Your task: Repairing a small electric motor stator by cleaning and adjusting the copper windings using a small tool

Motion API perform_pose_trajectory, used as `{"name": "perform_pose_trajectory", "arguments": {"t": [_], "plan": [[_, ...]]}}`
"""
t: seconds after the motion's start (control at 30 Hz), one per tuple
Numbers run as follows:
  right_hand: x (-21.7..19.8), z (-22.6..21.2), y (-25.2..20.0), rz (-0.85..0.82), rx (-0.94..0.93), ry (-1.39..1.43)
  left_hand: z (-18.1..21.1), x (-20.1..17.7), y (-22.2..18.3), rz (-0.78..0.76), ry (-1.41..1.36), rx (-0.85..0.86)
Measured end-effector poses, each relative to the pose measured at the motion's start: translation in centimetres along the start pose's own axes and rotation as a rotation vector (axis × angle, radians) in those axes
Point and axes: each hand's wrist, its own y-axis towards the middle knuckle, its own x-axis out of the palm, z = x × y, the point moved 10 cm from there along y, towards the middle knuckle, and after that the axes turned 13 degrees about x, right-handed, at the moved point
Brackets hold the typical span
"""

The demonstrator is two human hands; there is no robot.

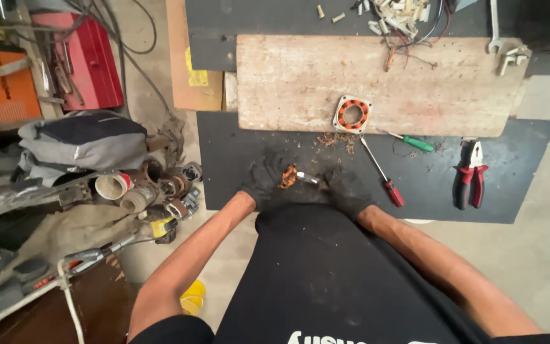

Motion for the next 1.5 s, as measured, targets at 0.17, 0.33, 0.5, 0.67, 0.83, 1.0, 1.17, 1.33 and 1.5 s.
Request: {"name": "perform_pose_trajectory", "arguments": {"t": [0.17,0.33,0.5,0.67,0.83,1.0,1.17,1.33,1.5], "plan": [[4.9,0.6,1.1,0.188,-0.043,-0.118,-0.5,-0.4,0.8,-0.001,0.069,-0.018],[2.0,0.1,0.5,0.149,-0.038,-0.118,0.0,-0.3,0.6,-0.009,0.173,-0.002],[-2.0,-0.1,-0.1,-0.041,0.052,0.114,0.9,-0.6,1.5,-0.007,0.330,0.089],[-5.5,-0.3,-2.0,-0.006,0.044,0.251,2.4,0.1,0.9,0.022,0.480,0.153],[-5.3,-1.3,-3.0,0.100,-0.029,0.198,3.5,1.0,-0.4,0.002,0.560,0.180],[-2.8,0.1,-0.9,0.045,0.002,0.091,4.2,0.5,-0.8,0.028,0.699,0.188],[-5.6,-0.5,-1.1,-0.007,-0.057,0.101,4.4,0.6,0.0,0.015,0.783,0.186],[-6.8,-1.3,-1.2,0.023,-0.118,0.123,4.6,1.1,-0.3,-0.024,0.850,0.149],[1.6,-1.5,-1.3,0.628,0.113,-0.672,4.9,0.8,-0.1,-0.032,0.967,0.153]]}}
